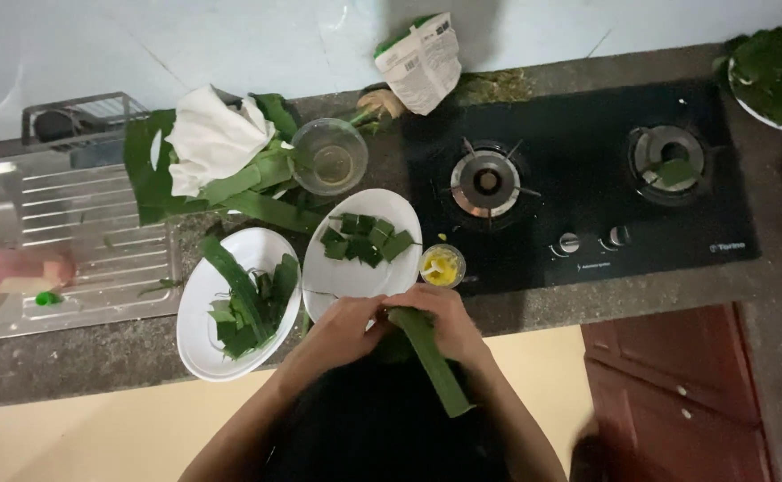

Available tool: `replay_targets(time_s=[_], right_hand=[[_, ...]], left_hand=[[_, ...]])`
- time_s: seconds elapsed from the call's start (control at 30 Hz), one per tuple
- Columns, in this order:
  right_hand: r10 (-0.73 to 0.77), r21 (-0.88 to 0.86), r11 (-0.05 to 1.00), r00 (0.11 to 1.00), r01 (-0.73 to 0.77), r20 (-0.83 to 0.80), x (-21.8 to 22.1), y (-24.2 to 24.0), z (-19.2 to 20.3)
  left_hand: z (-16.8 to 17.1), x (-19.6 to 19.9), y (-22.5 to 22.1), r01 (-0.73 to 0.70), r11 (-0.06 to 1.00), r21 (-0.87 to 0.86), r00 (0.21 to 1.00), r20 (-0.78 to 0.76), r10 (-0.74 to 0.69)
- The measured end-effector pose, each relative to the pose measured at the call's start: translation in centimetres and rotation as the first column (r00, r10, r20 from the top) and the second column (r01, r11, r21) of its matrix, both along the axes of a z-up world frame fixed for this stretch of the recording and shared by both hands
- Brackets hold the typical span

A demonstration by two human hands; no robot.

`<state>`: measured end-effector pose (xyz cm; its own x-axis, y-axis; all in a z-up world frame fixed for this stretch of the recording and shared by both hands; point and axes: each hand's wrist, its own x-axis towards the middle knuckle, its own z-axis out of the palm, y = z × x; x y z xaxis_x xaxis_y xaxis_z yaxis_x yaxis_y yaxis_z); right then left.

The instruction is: Assembling a small dumpling by folding a green leaf into a cone and adding a yellow filling with a spoon.

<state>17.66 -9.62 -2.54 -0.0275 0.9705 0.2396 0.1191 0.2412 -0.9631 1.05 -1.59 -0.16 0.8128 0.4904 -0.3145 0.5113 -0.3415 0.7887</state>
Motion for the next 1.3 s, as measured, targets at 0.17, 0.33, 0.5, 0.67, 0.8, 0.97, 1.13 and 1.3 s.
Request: replay_targets(time_s=[0.17,0.33,0.5,0.67,0.8,0.97,1.13,1.3], right_hand=[[-0.124,0.013,0.992,0.991,0.124,0.046,0.6,0.4,0.5],[-0.292,0.054,0.955,0.957,0.291,-0.005,1.6,1.3,-1.6],[-0.392,0.244,0.887,0.918,0.393,-0.052,1.5,0.8,-3.0],[-0.453,0.165,0.87,0.885,0.465,-0.106,1.8,1.1,-0.1],[-0.473,0.221,0.839,0.867,0.498,-0.158,3.0,0.5,-1.6],[-0.445,0.246,0.807,0.826,0.537,-0.346,3.3,0.2,-1.6],[-0.367,0.243,0.814,0.792,0.527,-0.488,5.0,-1.9,-4.6],[0.13,0.331,0.926,0.669,0.182,-0.732,5.4,-2.8,-4.0]], left_hand=[[-0.8,0.0,1.4,0.063,0.997,0.047,0.997,0.039,-0.065],[-1.1,-0.3,2.1,0.133,0.984,0.117,0.99,0.031,-0.138],[-2.2,-0.5,1.9,0.131,0.983,0.13,0.991,-0.03,-0.128],[-3.3,-0.9,1.8,0.113,0.981,0.16,0.991,0.048,-0.122],[-3.6,-1.4,1.5,0.081,0.988,0.128,0.994,0.061,-0.089],[-6.8,-3.0,2.9,0.059,0.978,0.199,0.994,-0.102,-0.039],[-7.6,-5.7,5.2,-0.068,0.97,0.236,0.948,-0.289,0.137],[-8.4,-6.7,4.6,-0.013,0.991,0.137,0.901,-0.428,0.071]])
